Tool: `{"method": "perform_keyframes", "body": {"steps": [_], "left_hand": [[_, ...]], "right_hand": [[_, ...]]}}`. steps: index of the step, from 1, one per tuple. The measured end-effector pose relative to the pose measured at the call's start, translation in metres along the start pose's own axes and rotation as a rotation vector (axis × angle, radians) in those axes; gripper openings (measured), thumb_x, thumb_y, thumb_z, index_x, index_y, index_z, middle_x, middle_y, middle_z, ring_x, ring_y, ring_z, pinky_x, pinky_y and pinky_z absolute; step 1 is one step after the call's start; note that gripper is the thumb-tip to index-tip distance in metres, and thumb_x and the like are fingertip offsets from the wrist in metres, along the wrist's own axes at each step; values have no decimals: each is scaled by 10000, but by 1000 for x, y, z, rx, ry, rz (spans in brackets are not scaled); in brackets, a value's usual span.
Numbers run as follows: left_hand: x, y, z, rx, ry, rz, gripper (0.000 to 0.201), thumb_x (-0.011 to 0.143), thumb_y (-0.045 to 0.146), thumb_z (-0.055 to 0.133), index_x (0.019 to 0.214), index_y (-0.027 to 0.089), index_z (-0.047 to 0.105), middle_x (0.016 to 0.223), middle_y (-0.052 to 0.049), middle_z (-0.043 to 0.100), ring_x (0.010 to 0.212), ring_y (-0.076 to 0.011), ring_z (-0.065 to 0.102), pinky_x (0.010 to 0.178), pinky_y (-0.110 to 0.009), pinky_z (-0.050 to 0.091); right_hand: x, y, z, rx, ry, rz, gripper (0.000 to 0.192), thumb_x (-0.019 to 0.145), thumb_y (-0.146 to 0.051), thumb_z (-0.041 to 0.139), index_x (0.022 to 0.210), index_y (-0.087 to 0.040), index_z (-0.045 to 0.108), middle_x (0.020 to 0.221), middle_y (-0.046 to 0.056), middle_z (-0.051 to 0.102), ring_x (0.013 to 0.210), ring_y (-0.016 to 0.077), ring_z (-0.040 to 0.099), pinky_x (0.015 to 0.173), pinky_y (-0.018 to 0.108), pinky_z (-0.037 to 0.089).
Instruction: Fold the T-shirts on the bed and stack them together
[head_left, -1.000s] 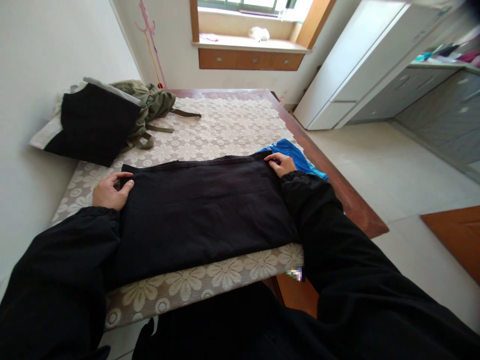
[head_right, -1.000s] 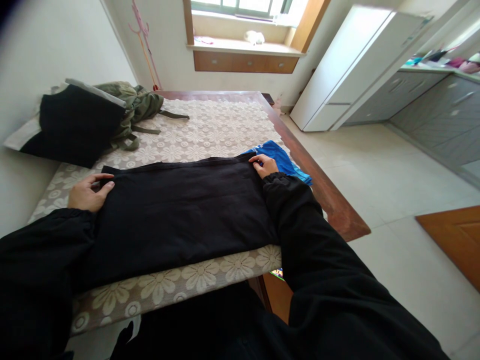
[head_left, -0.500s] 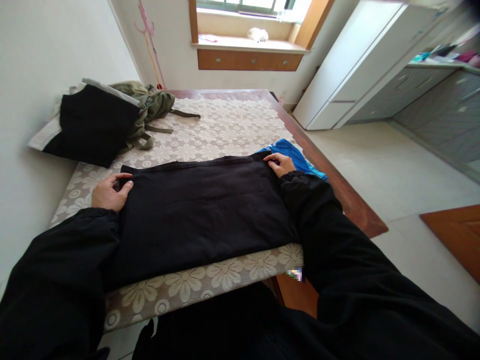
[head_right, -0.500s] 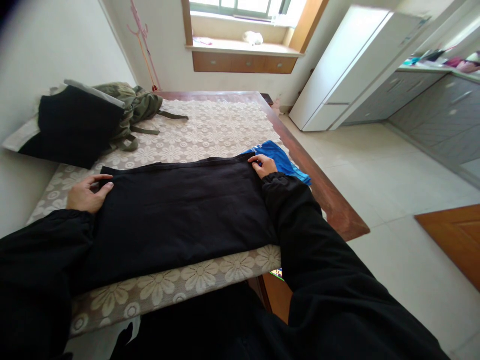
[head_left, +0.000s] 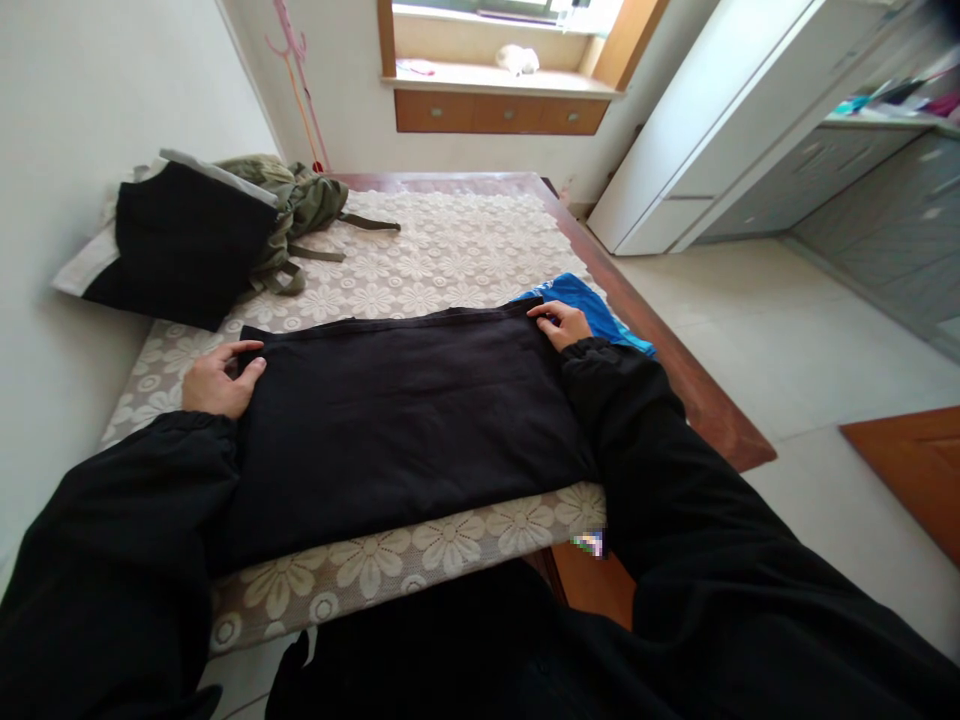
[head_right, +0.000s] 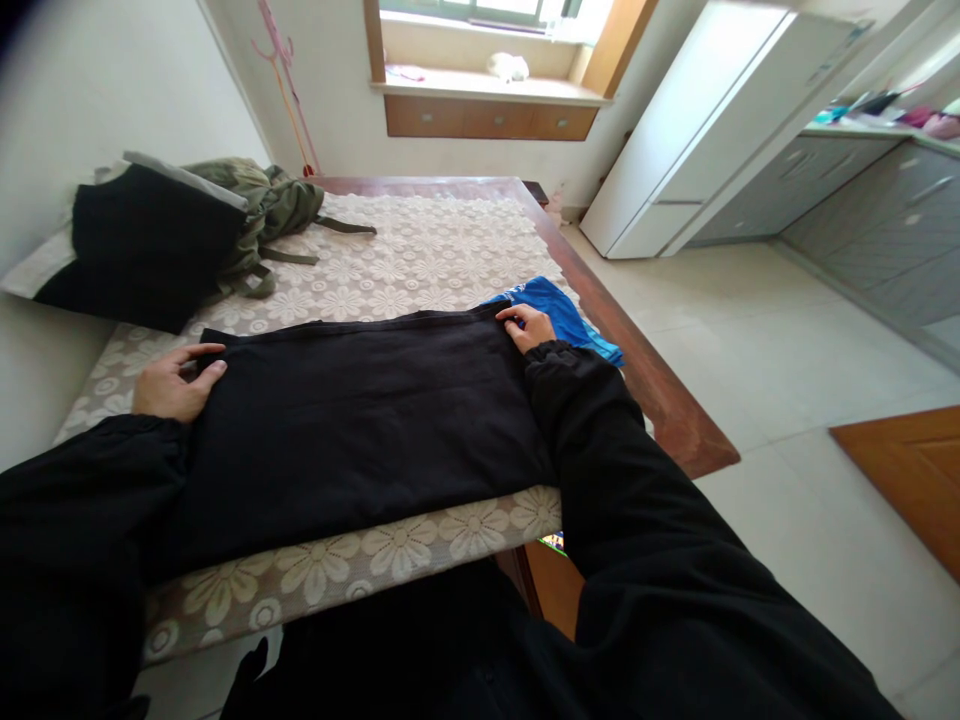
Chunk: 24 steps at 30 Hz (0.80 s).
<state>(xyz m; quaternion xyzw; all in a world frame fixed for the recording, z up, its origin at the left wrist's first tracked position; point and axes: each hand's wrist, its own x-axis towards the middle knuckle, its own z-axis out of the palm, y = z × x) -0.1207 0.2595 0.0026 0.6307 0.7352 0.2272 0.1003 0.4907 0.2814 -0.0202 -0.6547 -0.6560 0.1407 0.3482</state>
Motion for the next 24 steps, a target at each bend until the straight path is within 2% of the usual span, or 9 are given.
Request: {"method": "perform_keyframes", "body": {"steps": [4,11,18,24], "left_hand": [[0,0,-1,7,-4,4,550,952,560,643,1388,243,756,1257,-98,776,1039,-271,709,957,-384,578],[1,-2,1,0,-11,22,563,956,548,641,1410,230,741,1233,-96,782,988,-254,705,966,-386,589],[-1,1,-1,-17,2,45,593,976,550,635,1462,220,717,1326,-125,772,1098,-299,737,1019,-444,608],[-3,4,-2,-62,18,97,562,983,477,660,1475,210,711,1508,-124,705,1254,-313,724,1118,-473,597]], "right_hand": [[1,3,-1,2,-13,-44,316,859,-265,628,1071,-224,858,1148,87,811,928,252,700,893,414,589],[3,15,2,21,11,-98,307,851,-293,668,1077,-252,871,1128,75,804,886,249,693,905,443,608],[4,22,4,63,61,-132,300,831,-291,703,1089,-274,854,1461,96,696,904,239,697,931,480,636],[5,23,5,56,65,-137,289,802,-276,693,1048,-275,844,1410,83,718,851,221,678,903,471,647]]}}
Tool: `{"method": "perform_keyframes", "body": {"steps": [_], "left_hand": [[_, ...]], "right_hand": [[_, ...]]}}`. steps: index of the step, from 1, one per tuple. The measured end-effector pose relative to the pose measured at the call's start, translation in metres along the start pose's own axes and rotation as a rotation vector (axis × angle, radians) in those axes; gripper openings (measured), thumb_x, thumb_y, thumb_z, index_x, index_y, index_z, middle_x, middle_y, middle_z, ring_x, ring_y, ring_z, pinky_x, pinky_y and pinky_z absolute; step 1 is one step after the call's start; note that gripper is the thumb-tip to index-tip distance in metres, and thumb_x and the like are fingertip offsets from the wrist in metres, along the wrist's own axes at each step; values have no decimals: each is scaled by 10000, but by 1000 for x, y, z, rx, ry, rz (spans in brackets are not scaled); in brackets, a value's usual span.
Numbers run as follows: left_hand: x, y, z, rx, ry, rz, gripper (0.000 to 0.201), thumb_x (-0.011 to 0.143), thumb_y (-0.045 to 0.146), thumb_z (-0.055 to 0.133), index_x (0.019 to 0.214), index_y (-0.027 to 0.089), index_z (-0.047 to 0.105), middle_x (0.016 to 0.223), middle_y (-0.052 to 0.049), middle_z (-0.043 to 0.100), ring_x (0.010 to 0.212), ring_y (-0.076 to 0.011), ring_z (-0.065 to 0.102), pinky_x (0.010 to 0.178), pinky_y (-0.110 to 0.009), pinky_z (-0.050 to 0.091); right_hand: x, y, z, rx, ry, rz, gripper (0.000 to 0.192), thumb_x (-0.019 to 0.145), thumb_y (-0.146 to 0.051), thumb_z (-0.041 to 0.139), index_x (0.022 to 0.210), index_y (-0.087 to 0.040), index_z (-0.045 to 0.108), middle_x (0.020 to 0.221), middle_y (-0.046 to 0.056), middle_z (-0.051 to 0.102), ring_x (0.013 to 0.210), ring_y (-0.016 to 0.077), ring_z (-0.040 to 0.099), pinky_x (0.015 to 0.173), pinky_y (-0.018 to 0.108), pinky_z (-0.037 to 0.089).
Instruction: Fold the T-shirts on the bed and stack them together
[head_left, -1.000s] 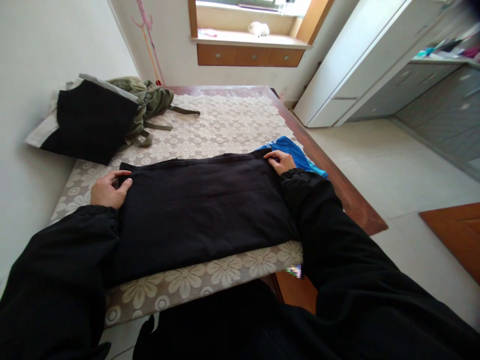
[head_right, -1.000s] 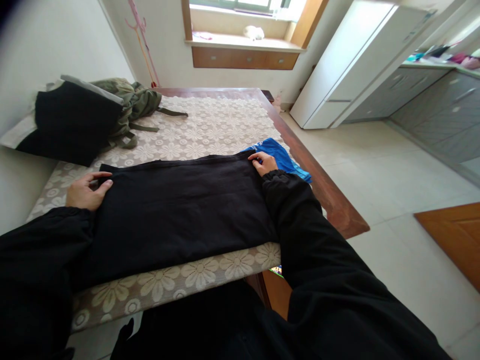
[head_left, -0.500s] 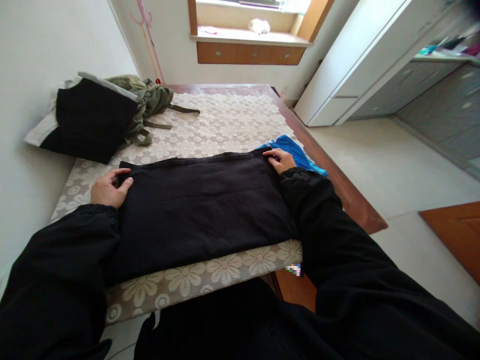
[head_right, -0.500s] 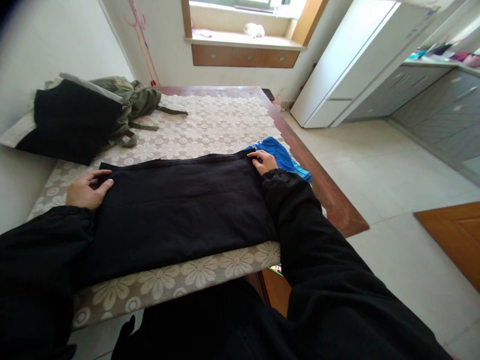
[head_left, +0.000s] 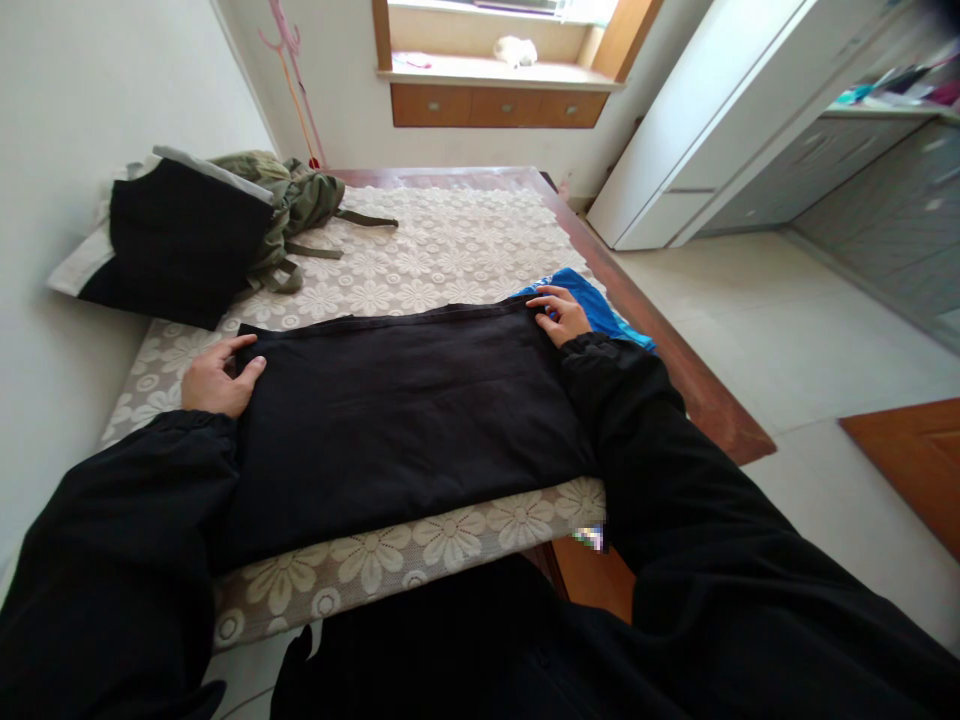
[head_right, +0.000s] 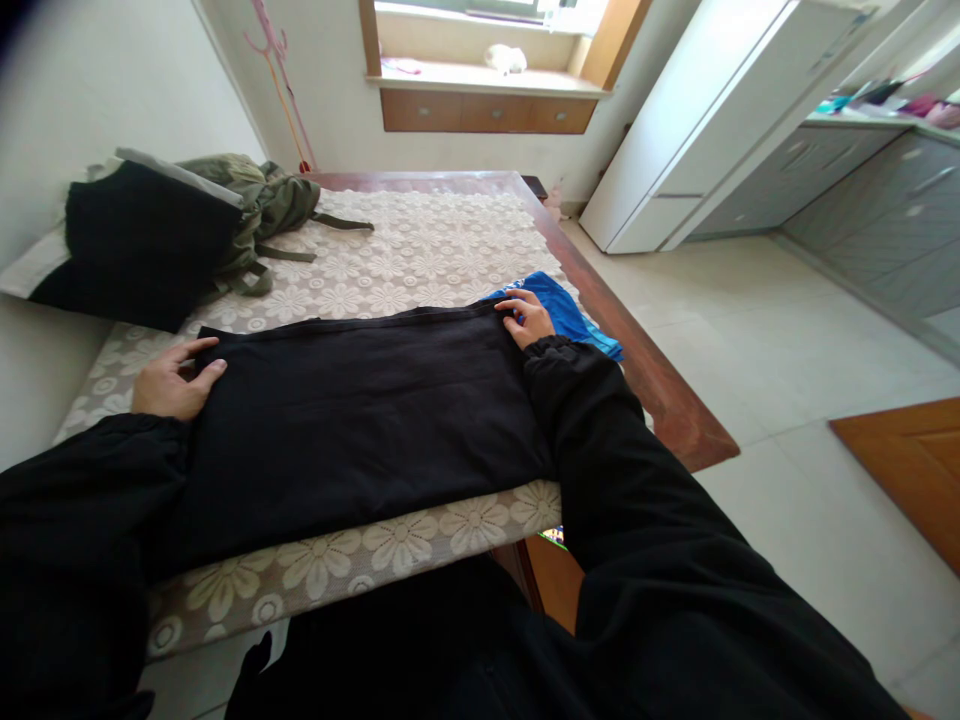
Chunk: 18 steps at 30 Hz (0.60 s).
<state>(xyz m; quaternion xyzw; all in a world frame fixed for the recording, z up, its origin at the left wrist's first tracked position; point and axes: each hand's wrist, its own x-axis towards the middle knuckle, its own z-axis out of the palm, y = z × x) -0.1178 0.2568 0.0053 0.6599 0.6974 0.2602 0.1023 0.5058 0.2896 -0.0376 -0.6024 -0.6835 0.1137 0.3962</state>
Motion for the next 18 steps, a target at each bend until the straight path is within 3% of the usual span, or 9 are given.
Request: {"method": "perform_keyframes", "body": {"steps": [5,18], "left_hand": [[1,-2,2,-43,21,59,542,991,463,663,1443,172,730,1651,-140,589,1488,-333,591,1243,-499,522],[4,-10,8,-46,75,109,526,975,490,654,1367,161,779,1624,-107,624,1465,-311,623,1281,-470,486]], "right_hand": [[0,-1,0,14,0,-12,284,798,-270,686,1034,-271,844,1391,87,723,842,217,680,906,470,644],[1,-1,-2,-13,-30,-2,259,840,-272,712,1063,-278,843,1465,77,713,903,242,705,926,491,638]]}}
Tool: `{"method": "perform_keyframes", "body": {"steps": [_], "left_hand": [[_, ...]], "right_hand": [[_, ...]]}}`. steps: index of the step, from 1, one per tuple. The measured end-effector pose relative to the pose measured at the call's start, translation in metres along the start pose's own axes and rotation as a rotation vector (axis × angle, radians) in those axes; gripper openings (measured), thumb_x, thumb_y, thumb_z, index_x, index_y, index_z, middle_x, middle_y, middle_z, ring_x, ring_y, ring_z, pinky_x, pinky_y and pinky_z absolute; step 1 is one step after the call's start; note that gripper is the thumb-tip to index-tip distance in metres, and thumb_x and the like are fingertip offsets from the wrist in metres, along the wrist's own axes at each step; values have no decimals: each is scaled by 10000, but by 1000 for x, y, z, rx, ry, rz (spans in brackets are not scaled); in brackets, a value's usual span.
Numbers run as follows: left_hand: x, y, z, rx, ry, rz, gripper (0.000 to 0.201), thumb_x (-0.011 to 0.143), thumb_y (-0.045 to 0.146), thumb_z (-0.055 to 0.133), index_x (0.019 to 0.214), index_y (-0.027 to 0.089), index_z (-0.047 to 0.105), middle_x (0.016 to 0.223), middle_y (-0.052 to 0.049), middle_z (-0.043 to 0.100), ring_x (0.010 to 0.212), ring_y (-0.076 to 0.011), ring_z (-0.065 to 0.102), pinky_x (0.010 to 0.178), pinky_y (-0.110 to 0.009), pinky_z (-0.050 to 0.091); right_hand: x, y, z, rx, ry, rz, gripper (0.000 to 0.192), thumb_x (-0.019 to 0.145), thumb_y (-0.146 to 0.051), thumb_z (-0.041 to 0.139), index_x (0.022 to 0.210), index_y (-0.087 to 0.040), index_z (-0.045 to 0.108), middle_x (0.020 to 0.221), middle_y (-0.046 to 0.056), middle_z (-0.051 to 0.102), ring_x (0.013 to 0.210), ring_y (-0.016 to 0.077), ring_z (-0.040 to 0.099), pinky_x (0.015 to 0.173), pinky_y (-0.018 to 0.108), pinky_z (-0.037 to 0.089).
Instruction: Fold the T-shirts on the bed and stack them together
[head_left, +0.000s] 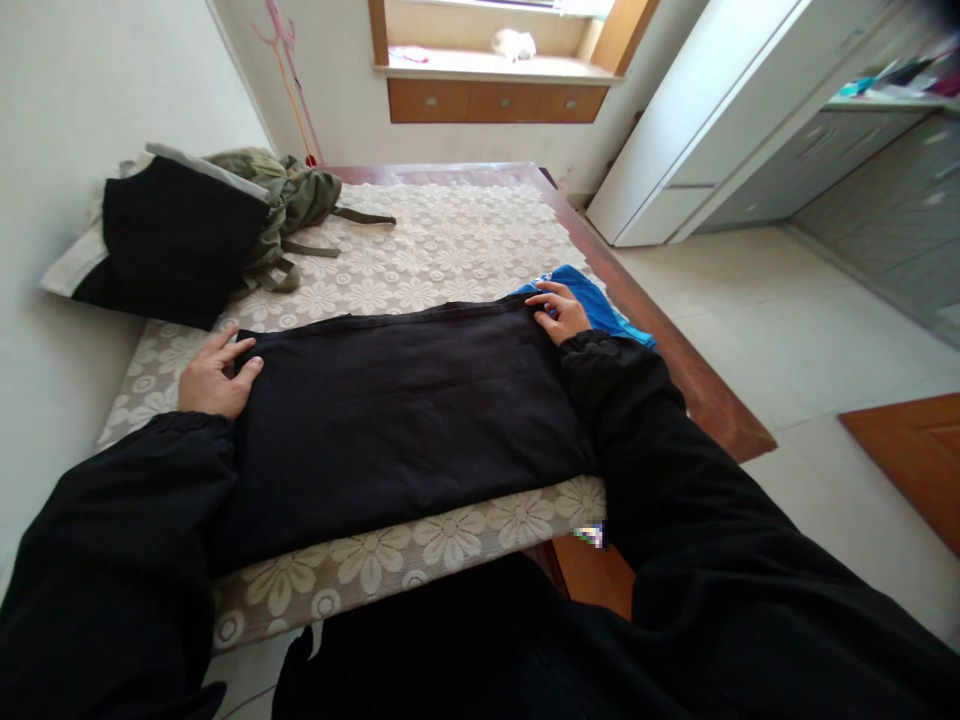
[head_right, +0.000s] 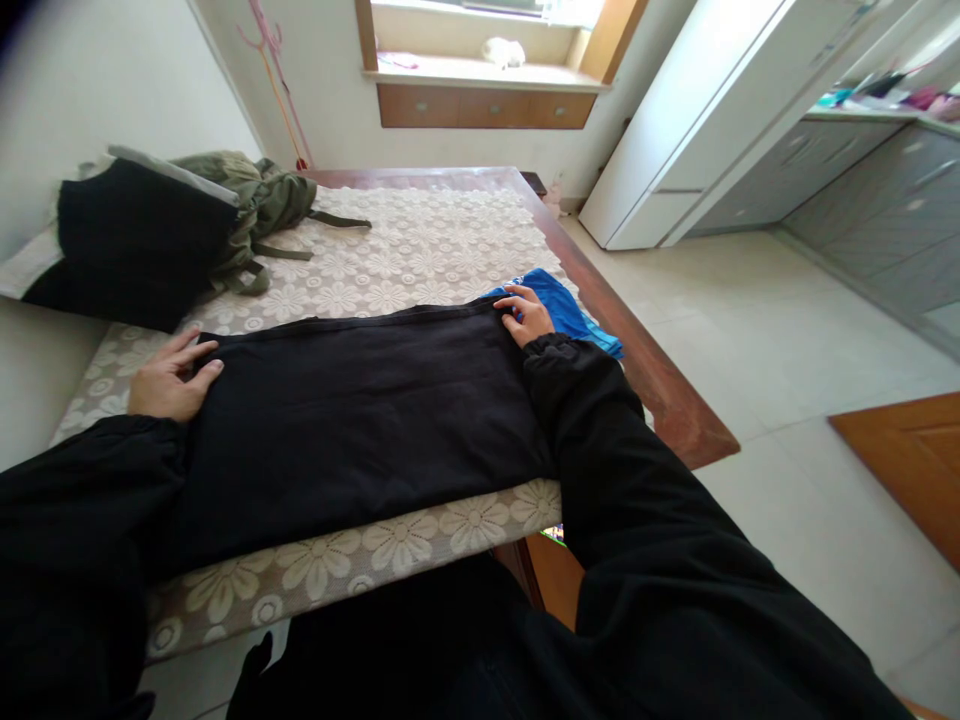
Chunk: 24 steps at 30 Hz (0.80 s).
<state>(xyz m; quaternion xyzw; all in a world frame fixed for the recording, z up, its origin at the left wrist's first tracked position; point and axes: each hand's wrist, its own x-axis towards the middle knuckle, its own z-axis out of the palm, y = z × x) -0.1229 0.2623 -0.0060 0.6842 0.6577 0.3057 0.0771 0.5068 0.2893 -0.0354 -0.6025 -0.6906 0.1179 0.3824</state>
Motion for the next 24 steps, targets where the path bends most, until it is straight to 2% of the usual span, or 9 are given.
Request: {"method": "perform_keyframes", "body": {"steps": [6,12,17,24], "left_hand": [[0,3,-1,-4,-4,29,505,978,480,630,1333,161,795,1563,-94,679,1443,-289,645,1271,-436,488],[0,9,-5,-4,-50,49,490,997,448,599,1361,173,778,1486,-77,735,1417,-272,666,1243,-420,501],[-1,13,-9,7,-80,32,457,1007,427,600,1358,196,778,1473,-74,744,1372,-285,693,1198,-426,536],[0,12,-9,13,-96,25,472,1005,439,587,1356,189,778,1470,-70,747,1366,-285,692,1192,-408,532]], "right_hand": [[-1,-11,-2,10,-28,6,278,817,-248,678,1043,-275,837,1448,63,749,944,255,730,912,478,644],[-2,-14,-1,20,4,10,277,801,-223,651,1001,-264,838,1425,66,768,993,261,761,911,459,637],[-1,-17,-2,45,-24,16,242,809,-213,662,953,-271,847,1304,62,823,1145,304,771,916,459,633],[-1,-18,-1,48,-47,41,263,827,-162,642,936,-276,853,1211,37,850,1187,304,774,943,451,628]]}}
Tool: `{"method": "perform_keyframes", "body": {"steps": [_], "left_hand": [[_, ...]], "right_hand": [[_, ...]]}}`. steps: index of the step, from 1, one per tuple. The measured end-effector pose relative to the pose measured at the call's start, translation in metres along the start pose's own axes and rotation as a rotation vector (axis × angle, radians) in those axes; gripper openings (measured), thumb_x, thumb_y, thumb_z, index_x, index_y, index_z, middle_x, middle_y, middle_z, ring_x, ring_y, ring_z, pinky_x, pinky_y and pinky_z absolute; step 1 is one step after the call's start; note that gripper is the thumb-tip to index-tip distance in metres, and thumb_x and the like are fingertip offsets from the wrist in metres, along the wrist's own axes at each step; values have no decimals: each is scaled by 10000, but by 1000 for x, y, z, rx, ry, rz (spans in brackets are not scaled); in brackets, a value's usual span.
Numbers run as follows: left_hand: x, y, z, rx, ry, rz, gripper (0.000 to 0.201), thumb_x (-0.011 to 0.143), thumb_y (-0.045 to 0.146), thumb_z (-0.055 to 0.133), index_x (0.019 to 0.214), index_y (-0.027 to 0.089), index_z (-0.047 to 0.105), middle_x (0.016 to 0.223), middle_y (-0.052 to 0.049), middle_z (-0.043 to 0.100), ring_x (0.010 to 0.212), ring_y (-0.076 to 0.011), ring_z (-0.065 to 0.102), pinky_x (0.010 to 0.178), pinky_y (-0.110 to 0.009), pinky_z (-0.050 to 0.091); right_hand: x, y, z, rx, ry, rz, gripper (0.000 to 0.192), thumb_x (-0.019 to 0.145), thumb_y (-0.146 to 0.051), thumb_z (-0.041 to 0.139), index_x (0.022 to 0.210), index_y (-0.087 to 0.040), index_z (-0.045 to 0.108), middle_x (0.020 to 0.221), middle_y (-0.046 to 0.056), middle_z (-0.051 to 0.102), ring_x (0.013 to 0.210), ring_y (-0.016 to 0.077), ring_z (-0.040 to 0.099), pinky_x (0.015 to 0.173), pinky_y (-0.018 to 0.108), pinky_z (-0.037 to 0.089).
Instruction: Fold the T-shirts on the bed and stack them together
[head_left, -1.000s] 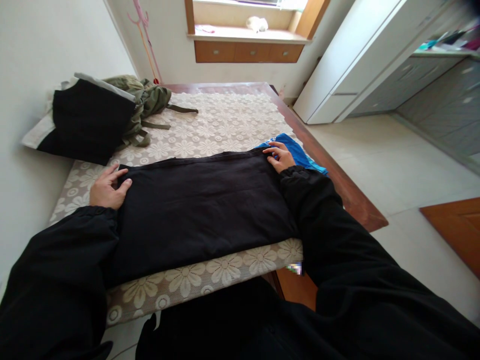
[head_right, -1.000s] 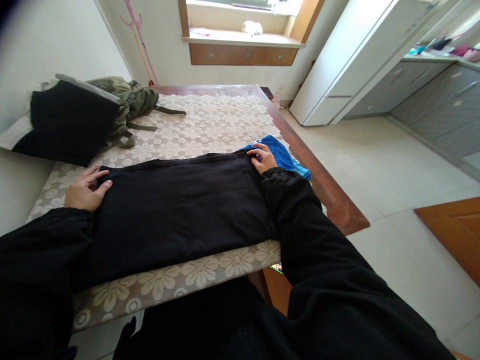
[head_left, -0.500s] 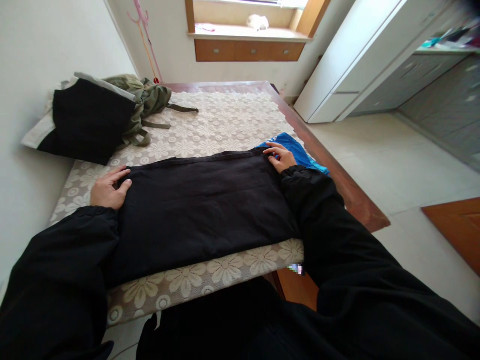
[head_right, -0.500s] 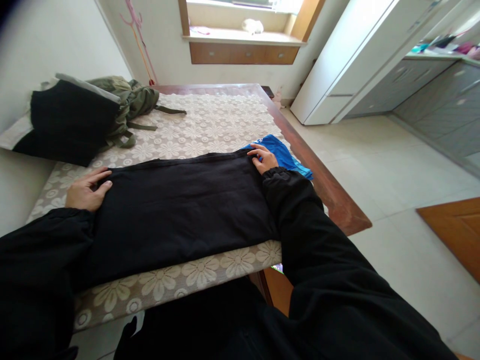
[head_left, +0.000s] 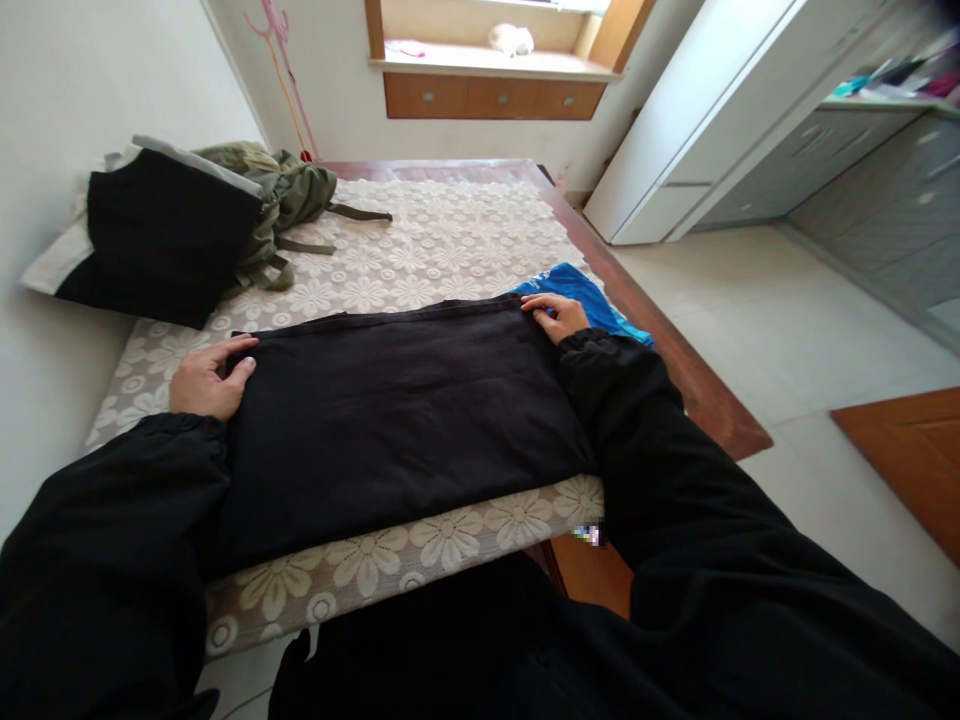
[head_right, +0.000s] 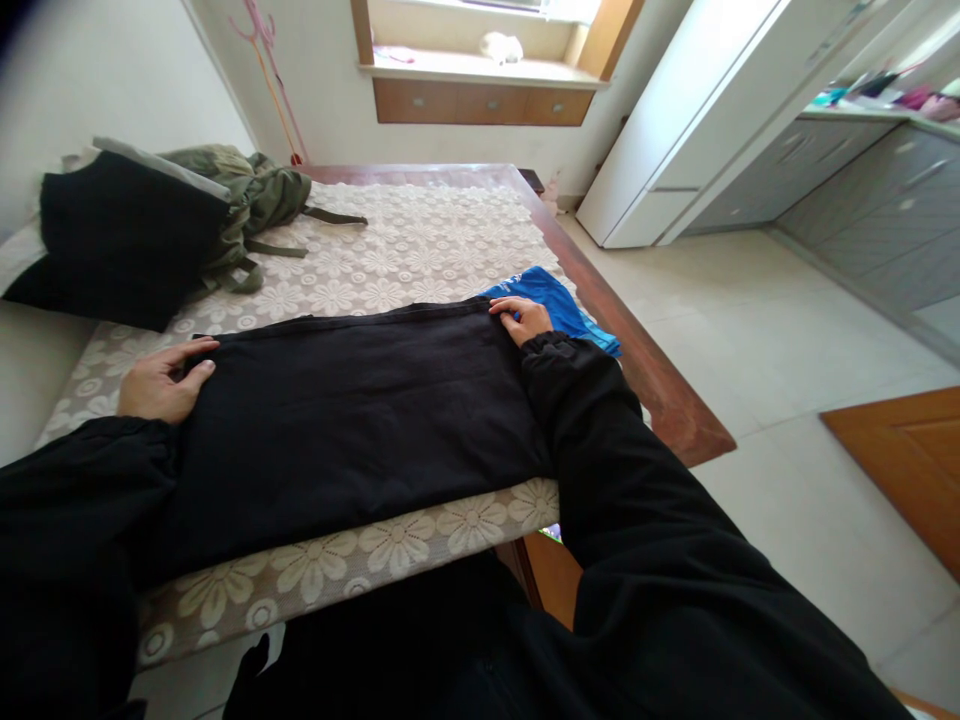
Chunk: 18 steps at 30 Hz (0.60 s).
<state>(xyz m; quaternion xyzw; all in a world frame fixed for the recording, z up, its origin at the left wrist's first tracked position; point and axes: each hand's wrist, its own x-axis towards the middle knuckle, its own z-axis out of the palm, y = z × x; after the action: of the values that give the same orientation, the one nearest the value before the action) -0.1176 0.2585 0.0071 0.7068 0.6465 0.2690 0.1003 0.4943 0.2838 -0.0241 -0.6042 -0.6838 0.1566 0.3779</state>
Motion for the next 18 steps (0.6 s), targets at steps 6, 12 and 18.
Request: {"method": "perform_keyframes", "body": {"steps": [6,12,18], "left_hand": [[1,-2,1,24,3,-22,490,998,447,586,1364,183,774,1470,-86,745,1334,-299,700,1185,-447,538],[0,1,-1,36,-7,-38,495,999,461,580,1372,200,774,1465,-76,749,1246,-291,728,1100,-423,575],[0,2,-2,45,-16,-47,509,994,483,580,1381,213,772,1460,-80,750,1136,-286,736,1014,-416,592]], "right_hand": [[2,9,0,10,-16,-30,280,819,-142,659,962,-278,858,1222,34,847,1206,307,767,1032,470,608],[2,9,0,6,-25,-21,261,838,-167,664,968,-285,857,1225,33,842,1211,305,757,1034,470,612],[1,7,-1,19,-22,-25,256,827,-174,663,952,-286,857,1218,35,846,1201,310,765,1038,478,611]]}}
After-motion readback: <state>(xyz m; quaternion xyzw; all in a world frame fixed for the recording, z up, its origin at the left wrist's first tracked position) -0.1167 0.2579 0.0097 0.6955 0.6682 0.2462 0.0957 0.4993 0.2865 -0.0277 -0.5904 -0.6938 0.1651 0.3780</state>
